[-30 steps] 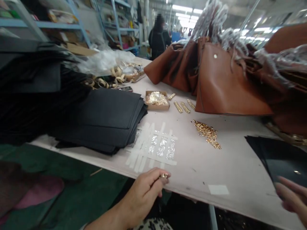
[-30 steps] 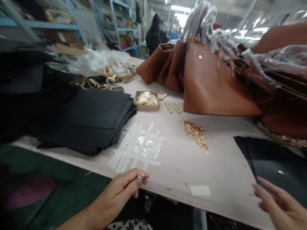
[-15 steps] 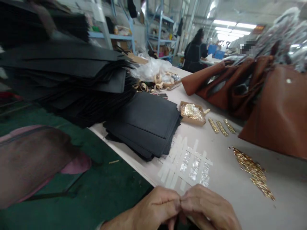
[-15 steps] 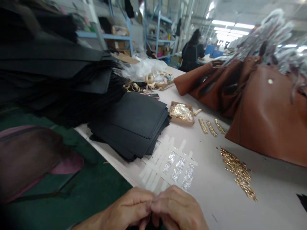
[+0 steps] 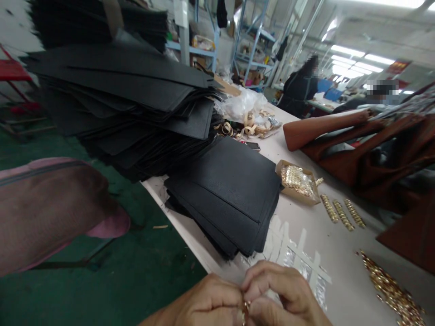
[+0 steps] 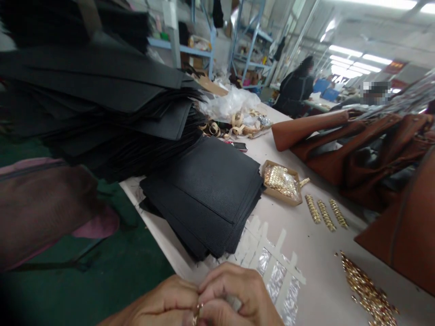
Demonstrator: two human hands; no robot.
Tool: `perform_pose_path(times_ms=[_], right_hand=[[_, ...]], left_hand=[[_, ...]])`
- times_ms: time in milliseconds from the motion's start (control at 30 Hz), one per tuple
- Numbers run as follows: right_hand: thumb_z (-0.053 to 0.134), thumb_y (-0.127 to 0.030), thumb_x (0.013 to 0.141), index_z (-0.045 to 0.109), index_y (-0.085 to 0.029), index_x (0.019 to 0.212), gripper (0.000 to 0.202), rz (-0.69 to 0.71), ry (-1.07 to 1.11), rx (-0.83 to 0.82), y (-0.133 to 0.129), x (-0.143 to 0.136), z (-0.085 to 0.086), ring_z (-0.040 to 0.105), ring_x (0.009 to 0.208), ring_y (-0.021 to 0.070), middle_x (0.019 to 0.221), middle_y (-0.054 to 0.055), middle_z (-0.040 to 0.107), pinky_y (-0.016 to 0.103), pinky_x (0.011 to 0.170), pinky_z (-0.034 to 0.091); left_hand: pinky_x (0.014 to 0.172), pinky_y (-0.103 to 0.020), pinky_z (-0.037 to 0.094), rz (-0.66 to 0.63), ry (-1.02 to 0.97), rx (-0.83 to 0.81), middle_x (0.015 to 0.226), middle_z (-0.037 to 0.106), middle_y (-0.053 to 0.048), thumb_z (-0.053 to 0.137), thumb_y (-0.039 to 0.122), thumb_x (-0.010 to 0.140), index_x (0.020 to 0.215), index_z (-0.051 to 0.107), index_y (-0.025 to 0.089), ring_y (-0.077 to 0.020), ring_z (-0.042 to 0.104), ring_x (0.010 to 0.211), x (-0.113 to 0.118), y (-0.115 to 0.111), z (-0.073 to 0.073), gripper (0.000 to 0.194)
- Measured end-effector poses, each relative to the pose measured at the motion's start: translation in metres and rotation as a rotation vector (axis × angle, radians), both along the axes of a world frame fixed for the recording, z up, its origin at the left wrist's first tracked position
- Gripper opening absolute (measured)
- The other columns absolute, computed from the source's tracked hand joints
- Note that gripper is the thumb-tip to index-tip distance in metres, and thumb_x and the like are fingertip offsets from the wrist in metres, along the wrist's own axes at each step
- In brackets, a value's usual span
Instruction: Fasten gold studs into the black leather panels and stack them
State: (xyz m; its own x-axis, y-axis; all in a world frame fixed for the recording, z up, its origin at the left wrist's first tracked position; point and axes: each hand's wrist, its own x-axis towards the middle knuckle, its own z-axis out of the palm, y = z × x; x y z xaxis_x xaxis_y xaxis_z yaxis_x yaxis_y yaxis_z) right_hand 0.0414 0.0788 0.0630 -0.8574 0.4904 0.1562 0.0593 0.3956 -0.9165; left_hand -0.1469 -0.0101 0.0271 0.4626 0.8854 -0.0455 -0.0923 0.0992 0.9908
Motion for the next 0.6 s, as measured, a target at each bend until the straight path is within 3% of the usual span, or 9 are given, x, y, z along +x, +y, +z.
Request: perform_pose_path(times_ms=[67, 133, 200, 267, 367, 533, 600], right_hand=[[0.059, -0.026, 0.094, 0.067, -0.021, 0.084, 0.013, -0.159, -0.062, 0.088, 0.013, -0.009, 0.001, 0.070, 0.083, 0.0142, 0.091, 0.003, 0.072, 0.023, 0.074, 0.054], [0.055, -0.024, 0.096, 0.064, -0.022, 0.091, 0.011, -0.375, -0.109, 0.321, 0.034, -0.020, -0.001, 0.069, 0.091, 0.0172, 0.099, 0.005, 0.072, 0.027, 0.080, 0.054], [0.050, -0.022, 0.097, 0.061, -0.021, 0.096, 0.011, -0.499, -0.123, 0.590, 0.060, -0.034, -0.005, 0.067, 0.097, 0.0205, 0.104, 0.008, 0.071, 0.033, 0.086, 0.053], [0.047, -0.020, 0.098, 0.059, -0.019, 0.095, 0.012, -0.469, -0.166, 0.779, 0.083, -0.049, -0.009, 0.065, 0.100, 0.0237, 0.103, 0.011, 0.070, 0.040, 0.090, 0.052], [0.042, -0.016, 0.099, 0.058, -0.018, 0.088, 0.020, -0.321, -0.279, 0.919, 0.097, -0.062, -0.012, 0.063, 0.100, 0.0256, 0.098, 0.012, 0.070, 0.043, 0.089, 0.052], [0.036, -0.009, 0.099, 0.058, -0.016, 0.087, 0.026, -0.159, -0.307, 0.985, 0.063, -0.043, -0.012, 0.061, 0.101, 0.0250, 0.090, 0.011, 0.066, 0.041, 0.087, 0.054], [0.037, -0.005, 0.096, 0.056, -0.016, 0.087, 0.024, -0.137, -0.263, 0.946, 0.041, -0.029, -0.013, 0.062, 0.095, 0.0231, 0.089, 0.010, 0.066, 0.038, 0.083, 0.056]], left_hand=[[0.063, -0.027, 0.037, 0.082, -0.068, -0.088, 0.072, 0.058, -0.004, 0.051, 0.057, 0.090, 0.090, 0.072, 0.016, -0.0149, 0.051, 0.066, 0.001, -0.001, -0.001, 0.045], [0.054, -0.024, 0.035, 0.225, -0.181, -0.194, 0.079, 0.062, -0.004, 0.062, 0.058, 0.083, 0.108, 0.069, 0.020, -0.0110, 0.047, 0.058, 0.005, -0.004, -0.004, 0.046], [0.045, -0.021, 0.027, 0.453, -0.269, -0.277, 0.084, 0.064, -0.003, 0.068, 0.057, 0.079, 0.125, 0.060, 0.023, -0.0060, 0.038, 0.047, 0.009, -0.006, -0.006, 0.057], [0.042, -0.021, 0.022, 0.636, -0.304, -0.309, 0.091, 0.064, -0.005, 0.068, 0.055, 0.081, 0.135, 0.052, 0.025, -0.0032, 0.033, 0.043, 0.011, -0.008, -0.007, 0.064], [0.045, -0.023, 0.022, 0.785, -0.343, -0.341, 0.102, 0.064, -0.010, 0.065, 0.054, 0.083, 0.138, 0.050, 0.023, -0.0018, 0.035, 0.044, 0.011, -0.010, -0.006, 0.066], [0.046, -0.022, 0.023, 0.887, -0.319, -0.404, 0.116, 0.061, -0.012, 0.069, 0.053, 0.081, 0.137, 0.050, 0.022, -0.0016, 0.038, 0.048, 0.011, -0.011, -0.003, 0.067], [0.046, -0.021, 0.022, 0.906, -0.308, -0.433, 0.103, 0.062, -0.005, 0.070, 0.052, 0.080, 0.128, 0.054, 0.021, -0.0020, 0.035, 0.048, 0.011, -0.011, -0.005, 0.059]])
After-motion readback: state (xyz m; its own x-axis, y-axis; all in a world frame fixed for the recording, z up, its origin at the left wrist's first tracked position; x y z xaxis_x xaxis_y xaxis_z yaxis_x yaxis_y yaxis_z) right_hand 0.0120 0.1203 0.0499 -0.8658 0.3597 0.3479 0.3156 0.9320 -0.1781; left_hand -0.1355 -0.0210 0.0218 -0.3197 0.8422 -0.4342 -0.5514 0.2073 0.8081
